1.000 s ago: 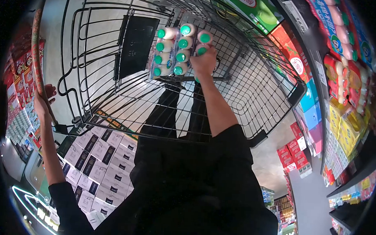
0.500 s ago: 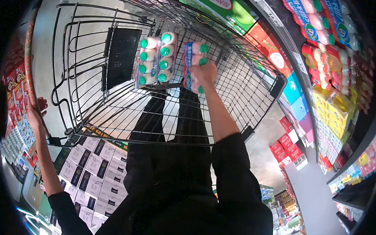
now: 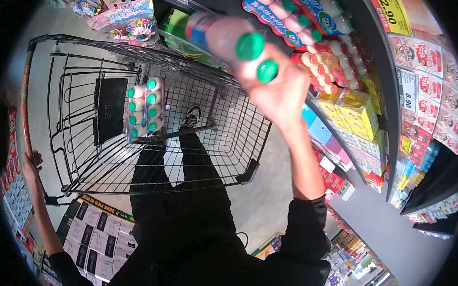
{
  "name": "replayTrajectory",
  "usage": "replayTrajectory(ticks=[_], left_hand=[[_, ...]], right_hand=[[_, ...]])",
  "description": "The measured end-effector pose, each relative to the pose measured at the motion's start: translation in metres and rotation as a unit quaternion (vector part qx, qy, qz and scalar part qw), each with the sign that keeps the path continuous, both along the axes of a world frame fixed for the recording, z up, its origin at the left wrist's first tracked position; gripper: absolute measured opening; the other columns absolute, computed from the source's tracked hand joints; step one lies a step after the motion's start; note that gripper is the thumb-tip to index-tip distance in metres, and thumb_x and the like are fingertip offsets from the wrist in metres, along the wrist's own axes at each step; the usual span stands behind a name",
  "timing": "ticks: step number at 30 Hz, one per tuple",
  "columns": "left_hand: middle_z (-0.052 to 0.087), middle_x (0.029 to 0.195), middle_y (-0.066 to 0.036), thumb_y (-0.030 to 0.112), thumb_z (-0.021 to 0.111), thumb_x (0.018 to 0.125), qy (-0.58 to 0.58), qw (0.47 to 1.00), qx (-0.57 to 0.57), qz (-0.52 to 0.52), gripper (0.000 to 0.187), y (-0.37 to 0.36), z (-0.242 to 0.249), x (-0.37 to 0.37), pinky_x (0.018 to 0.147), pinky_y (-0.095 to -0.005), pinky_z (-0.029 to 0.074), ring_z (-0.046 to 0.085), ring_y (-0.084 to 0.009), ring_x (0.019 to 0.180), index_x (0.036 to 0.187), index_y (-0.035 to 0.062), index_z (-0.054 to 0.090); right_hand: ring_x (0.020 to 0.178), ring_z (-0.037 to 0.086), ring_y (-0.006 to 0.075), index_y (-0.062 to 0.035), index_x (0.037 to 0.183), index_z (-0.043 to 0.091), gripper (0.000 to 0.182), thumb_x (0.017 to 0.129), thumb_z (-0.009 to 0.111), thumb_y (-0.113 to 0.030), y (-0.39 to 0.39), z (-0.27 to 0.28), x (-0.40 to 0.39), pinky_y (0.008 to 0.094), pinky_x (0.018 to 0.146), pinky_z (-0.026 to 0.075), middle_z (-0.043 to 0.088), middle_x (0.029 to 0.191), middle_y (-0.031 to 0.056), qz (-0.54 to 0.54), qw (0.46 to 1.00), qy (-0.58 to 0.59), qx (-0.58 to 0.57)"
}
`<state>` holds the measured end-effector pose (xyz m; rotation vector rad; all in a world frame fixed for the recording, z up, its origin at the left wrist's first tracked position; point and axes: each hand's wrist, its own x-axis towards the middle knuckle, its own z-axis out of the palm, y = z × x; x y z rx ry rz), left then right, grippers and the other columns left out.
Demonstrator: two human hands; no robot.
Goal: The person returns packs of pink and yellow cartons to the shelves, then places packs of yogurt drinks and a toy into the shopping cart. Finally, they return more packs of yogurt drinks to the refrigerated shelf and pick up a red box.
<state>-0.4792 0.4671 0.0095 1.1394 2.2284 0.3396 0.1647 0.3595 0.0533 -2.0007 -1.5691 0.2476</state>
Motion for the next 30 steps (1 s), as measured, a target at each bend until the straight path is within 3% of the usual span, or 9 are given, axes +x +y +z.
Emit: replayTrajectory(ticks=[4, 6, 9, 17, 19, 23, 26, 28, 30], left_hand=[[0.064, 0.076, -0.001, 0.045, 0.032, 0.092, 0.007, 1.0, 0.015, 0.007, 0.047, 0.002, -0.013, -0.025, 0.061, -0.029, 0.04, 0.059, -0.0111, 0.068, 0.092, 0.0103, 0.063], [0.064, 0.076, -0.001, 0.045, 0.033, 0.092, 0.002, 1.0, 0.014, 0.01, 0.047, 0.002, -0.016, -0.033, 0.06, -0.0288, 0.04, 0.058, -0.0109, 0.067, 0.092, 0.0102, 0.063], [0.064, 0.076, -0.001, 0.045, 0.033, 0.092, -0.002, 1.0, 0.011, 0.015, 0.047, 0.006, -0.017, -0.037, 0.059, -0.0283, 0.04, 0.058, -0.0105, 0.067, 0.092, 0.0096, 0.064], [0.064, 0.076, -0.001, 0.045, 0.033, 0.092, -0.01, 0.999, 0.013, 0.028, 0.048, 0.004, -0.014, -0.038, 0.058, -0.0276, 0.04, 0.059, -0.0111, 0.067, 0.092, 0.0087, 0.063], [0.064, 0.077, -0.001, 0.046, 0.032, 0.093, -0.013, 1.0, 0.001, 0.022, 0.048, 0.004, -0.012, -0.035, 0.06, -0.0284, 0.04, 0.059, -0.0117, 0.068, 0.093, 0.0088, 0.063], [0.064, 0.078, -0.002, 0.045, 0.032, 0.093, 0.0, 1.0, 0.019, 0.021, 0.048, 0.0, -0.009, -0.025, 0.061, -0.0294, 0.04, 0.059, -0.0117, 0.068, 0.093, 0.0087, 0.063], [0.064, 0.078, -0.002, 0.045, 0.032, 0.093, 0.005, 0.999, 0.026, 0.019, 0.047, -0.001, -0.008, -0.023, 0.062, -0.0299, 0.04, 0.059, -0.0117, 0.069, 0.092, 0.0089, 0.062], [0.064, 0.078, -0.002, 0.045, 0.032, 0.093, -0.001, 0.999, 0.017, 0.033, 0.047, -0.001, -0.008, -0.024, 0.062, -0.0297, 0.04, 0.059, -0.0117, 0.069, 0.091, 0.0091, 0.062], [0.064, 0.078, -0.002, 0.045, 0.032, 0.092, -0.001, 0.999, 0.016, 0.033, 0.047, 0.0, -0.009, -0.026, 0.062, -0.0296, 0.04, 0.059, -0.0116, 0.069, 0.091, 0.0092, 0.062]], right_hand=[[0.077, 0.066, 0.0177, -0.0091, 0.101, 0.067, 0.039, 0.064, 0.077, -0.019, 0.032, -0.002, 0.032, 0.0301, 0.071, 0.051, 0.068, 0.082, 0.0096, -0.075, 0.996, -0.045, -0.028], [0.075, 0.064, 0.0158, -0.0075, 0.101, 0.066, 0.045, 0.059, 0.08, -0.015, 0.044, -0.012, 0.044, 0.0297, 0.073, 0.05, 0.068, 0.082, 0.0087, -0.095, 0.993, -0.014, -0.064], [0.083, 0.065, 0.0221, -0.0202, 0.11, 0.065, 0.052, 0.06, 0.079, -0.017, 0.054, -0.033, 0.062, 0.0346, 0.077, 0.049, 0.068, 0.09, 0.0086, -0.109, 0.981, -0.137, -0.08], [0.085, 0.065, 0.0297, -0.0223, 0.108, 0.065, 0.048, 0.062, 0.075, -0.026, 0.062, -0.07, 0.086, 0.0384, 0.075, 0.049, 0.067, 0.09, 0.0125, -0.115, 0.965, -0.195, -0.135], [0.08, 0.064, 0.0323, -0.0235, 0.102, 0.068, 0.036, 0.067, 0.065, -0.019, 0.06, -0.076, 0.089, 0.0411, 0.071, 0.05, 0.067, 0.085, 0.0141, -0.112, 0.968, -0.194, -0.113], [0.085, 0.064, 0.0308, -0.0193, 0.102, 0.067, 0.043, 0.059, 0.074, -0.024, 0.064, -0.084, 0.095, 0.0396, 0.074, 0.049, 0.068, 0.09, 0.0121, -0.138, 0.963, -0.179, -0.144], [0.089, 0.062, 0.031, -0.0135, 0.096, 0.067, 0.039, 0.058, 0.074, -0.018, 0.064, -0.093, 0.101, 0.0391, 0.076, 0.049, 0.066, 0.093, 0.0124, -0.133, 0.965, -0.209, -0.084], [0.09, 0.059, 0.0332, -0.011, 0.094, 0.066, 0.031, 0.064, 0.064, -0.008, 0.062, -0.096, 0.104, 0.0415, 0.079, 0.047, 0.063, 0.095, 0.0146, -0.042, 0.963, -0.257, 0.07], [0.093, 0.058, 0.0332, -0.01, 0.096, 0.065, 0.032, 0.064, 0.064, -0.007, 0.06, -0.102, 0.113, 0.0417, 0.081, 0.045, 0.062, 0.099, 0.0141, -0.031, 0.971, -0.229, 0.063]])
